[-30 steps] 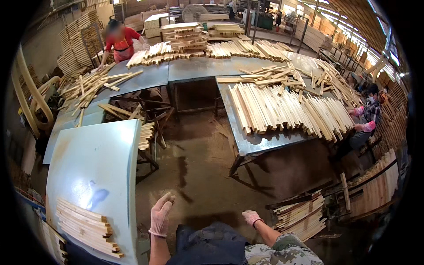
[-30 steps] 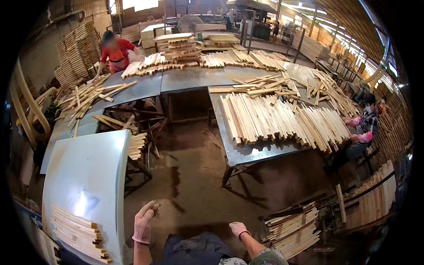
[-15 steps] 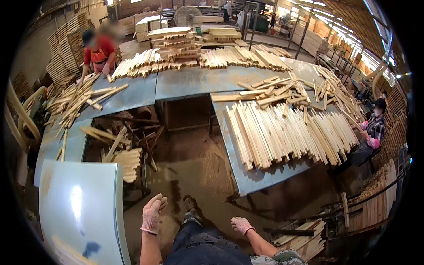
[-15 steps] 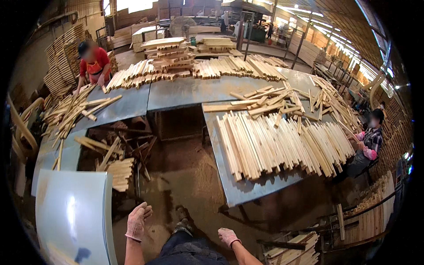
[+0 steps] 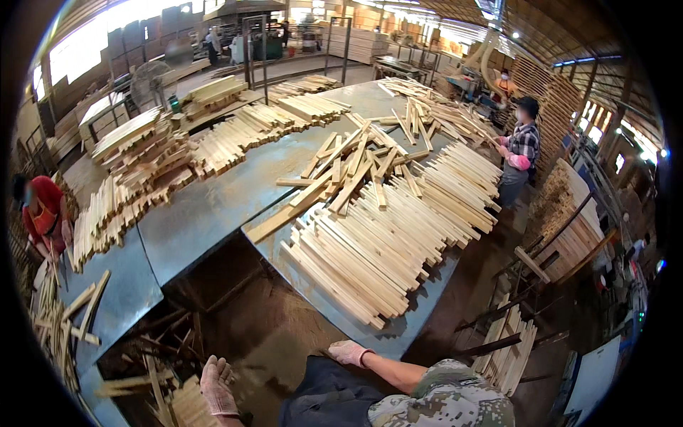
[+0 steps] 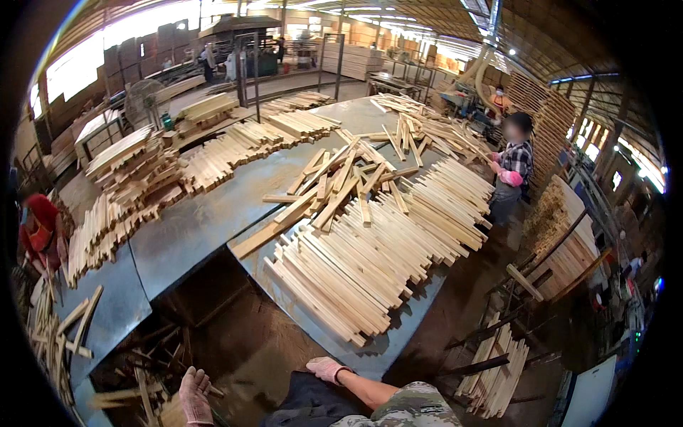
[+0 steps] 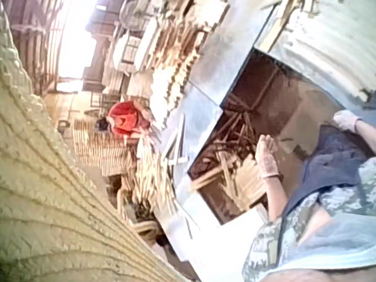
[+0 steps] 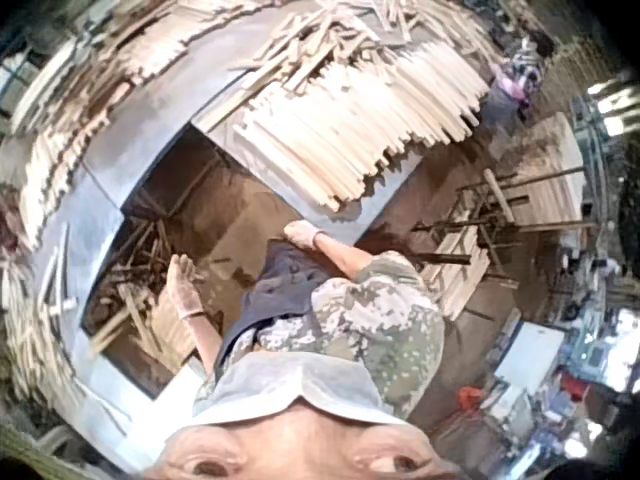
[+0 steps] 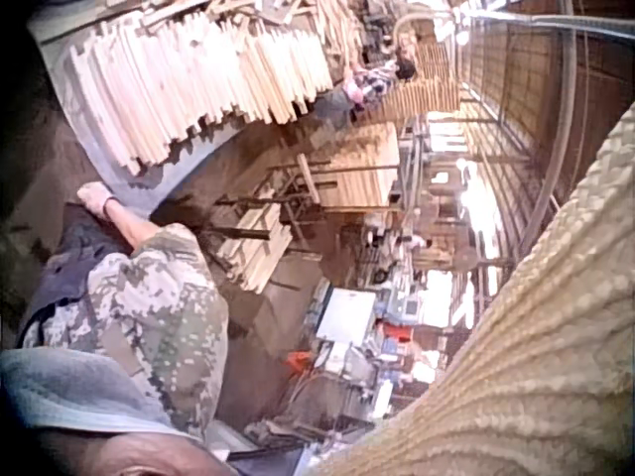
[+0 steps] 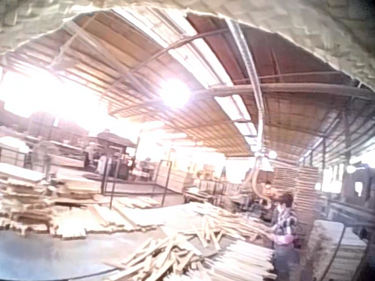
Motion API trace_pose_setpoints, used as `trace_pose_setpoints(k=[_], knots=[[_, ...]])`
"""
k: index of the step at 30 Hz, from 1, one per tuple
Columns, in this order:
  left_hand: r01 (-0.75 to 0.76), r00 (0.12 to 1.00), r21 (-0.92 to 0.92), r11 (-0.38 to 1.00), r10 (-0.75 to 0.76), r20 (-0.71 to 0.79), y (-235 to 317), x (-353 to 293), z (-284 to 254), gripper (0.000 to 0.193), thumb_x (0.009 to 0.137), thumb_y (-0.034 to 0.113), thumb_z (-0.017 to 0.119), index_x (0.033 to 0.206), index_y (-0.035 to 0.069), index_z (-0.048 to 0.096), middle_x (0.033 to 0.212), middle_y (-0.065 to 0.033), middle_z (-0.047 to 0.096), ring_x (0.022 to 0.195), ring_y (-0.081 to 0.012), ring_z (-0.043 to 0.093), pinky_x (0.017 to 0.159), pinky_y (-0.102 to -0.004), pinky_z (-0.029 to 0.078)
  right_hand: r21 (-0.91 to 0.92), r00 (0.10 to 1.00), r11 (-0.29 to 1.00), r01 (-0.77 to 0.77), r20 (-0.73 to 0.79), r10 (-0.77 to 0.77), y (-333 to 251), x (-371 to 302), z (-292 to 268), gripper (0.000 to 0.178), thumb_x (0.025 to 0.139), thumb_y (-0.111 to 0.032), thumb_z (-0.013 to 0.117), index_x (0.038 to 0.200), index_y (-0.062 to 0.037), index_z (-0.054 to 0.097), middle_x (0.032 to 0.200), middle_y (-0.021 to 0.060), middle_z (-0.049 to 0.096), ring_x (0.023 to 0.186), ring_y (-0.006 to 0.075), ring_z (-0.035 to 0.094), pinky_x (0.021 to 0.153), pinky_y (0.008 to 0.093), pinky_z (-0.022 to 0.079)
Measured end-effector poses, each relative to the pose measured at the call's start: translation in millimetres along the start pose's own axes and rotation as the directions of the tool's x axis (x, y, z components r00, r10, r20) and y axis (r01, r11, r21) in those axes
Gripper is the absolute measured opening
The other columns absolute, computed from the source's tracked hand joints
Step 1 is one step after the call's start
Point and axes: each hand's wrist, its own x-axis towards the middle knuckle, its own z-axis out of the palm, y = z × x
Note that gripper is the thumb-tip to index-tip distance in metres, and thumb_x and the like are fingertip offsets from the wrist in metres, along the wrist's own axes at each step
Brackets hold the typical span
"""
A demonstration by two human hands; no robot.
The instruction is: The person picks up groups of wood strips from a table, carries them to a conveyor belt, and places them onto the belt in organized rows.
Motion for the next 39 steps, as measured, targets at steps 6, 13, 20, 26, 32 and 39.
trace_pose_setpoints(k=[6, 13, 20, 26, 32, 39], knots=[[0.04, 0.995, 0.102, 0.994, -0.049, 0.085, 27, 127, 51, 0.061, 0.106, 0.039, 0.059, 0.152, -0.001, 0.051, 0.136, -0.0217, 0.066, 0.118, -0.0333, 0.067, 0.105, -0.046, 0.052, 0.558, 0.946, 0.764, -0.323, 0.161, 0.282, -113, 113, -11, 0.011, 0.102, -0.027, 0.061, 0.093, -0.0206, 0.06, 0.076, -0.0088, 0.051, 0.061, 0.0068, 0.047, 0.05, 0.0262, 0.035], [0.187, 0.981, 0.052, 0.981, -0.189, 0.03, 114, 246, 135, 0.055, 0.11, 0.03, 0.053, 0.154, -0.002, 0.049, 0.155, -0.0283, 0.051, 0.143, -0.0422, 0.05, 0.121, -0.0496, 0.041, 0.462, 0.972, 0.86, -0.216, 0.021, 0.233, -213, 297, -45, 0.019, 0.1, -0.031, 0.061, 0.093, -0.0141, 0.064, 0.078, -0.0031, 0.055, 0.066, 0.0118, 0.052, 0.057, 0.0302, 0.041], [0.21, 0.978, 0.01, 0.978, -0.211, 0.009, 145, 360, 142, 0.06, 0.11, 0.034, 0.053, 0.158, -0.002, 0.042, 0.159, -0.027, 0.046, 0.146, -0.0399, 0.047, 0.121, -0.05, 0.04, 0.53, 0.961, 0.801, -0.277, 0.135, 0.243, -310, 417, -52, 0.019, 0.1, -0.035, 0.062, 0.093, -0.0171, 0.061, 0.077, -0.0046, 0.053, 0.064, 0.0116, 0.049, 0.052, 0.0298, 0.037], [0.1, 0.989, -0.109, 0.989, -0.111, -0.095, 126, 462, 47, 0.063, 0.105, 0.043, 0.06, 0.152, 0.001, 0.051, 0.139, -0.0192, 0.063, 0.124, -0.0327, 0.063, 0.104, -0.0448, 0.052, 0.402, 0.916, 0.842, -0.361, 0.322, 0.239, -382, 514, -20, 0.024, 0.105, -0.036, 0.06, 0.111, -0.0133, 0.066, 0.106, 0.0007, 0.064, 0.09, 0.0165, 0.062, 0.071, 0.0337, 0.054], [0.036, 0.992, -0.086, 0.996, -0.045, -0.114, 248, 583, 78, 0.055, 0.104, 0.031, 0.066, 0.143, -0.006, 0.054, 0.135, -0.0231, 0.065, 0.121, -0.0341, 0.066, 0.106, -0.0431, 0.053, 0.498, 0.938, 0.805, -0.321, 0.281, 0.201, -438, 624, -17, 0.014, 0.107, -0.03, 0.06, 0.101, -0.0181, 0.058, 0.082, -0.0048, 0.056, 0.068, 0.0127, 0.056, 0.059, 0.0303, 0.046], [-0.101, 0.994, -0.042, 0.994, 0.099, -0.045, 356, 722, 54, 0.065, 0.105, 0.036, 0.061, 0.151, -0.008, 0.048, 0.142, -0.0249, 0.062, 0.13, -0.034, 0.063, 0.116, -0.0466, 0.046, 0.571, 0.953, 0.805, -0.163, 0.303, -0.021, -588, 767, -30, 0.05, 0.101, -0.036, 0.073, 0.142, -0.0153, 0.053, 0.123, 0.0109, 0.07, 0.106, 0.0277, 0.072, 0.088, 0.0479, 0.061]])
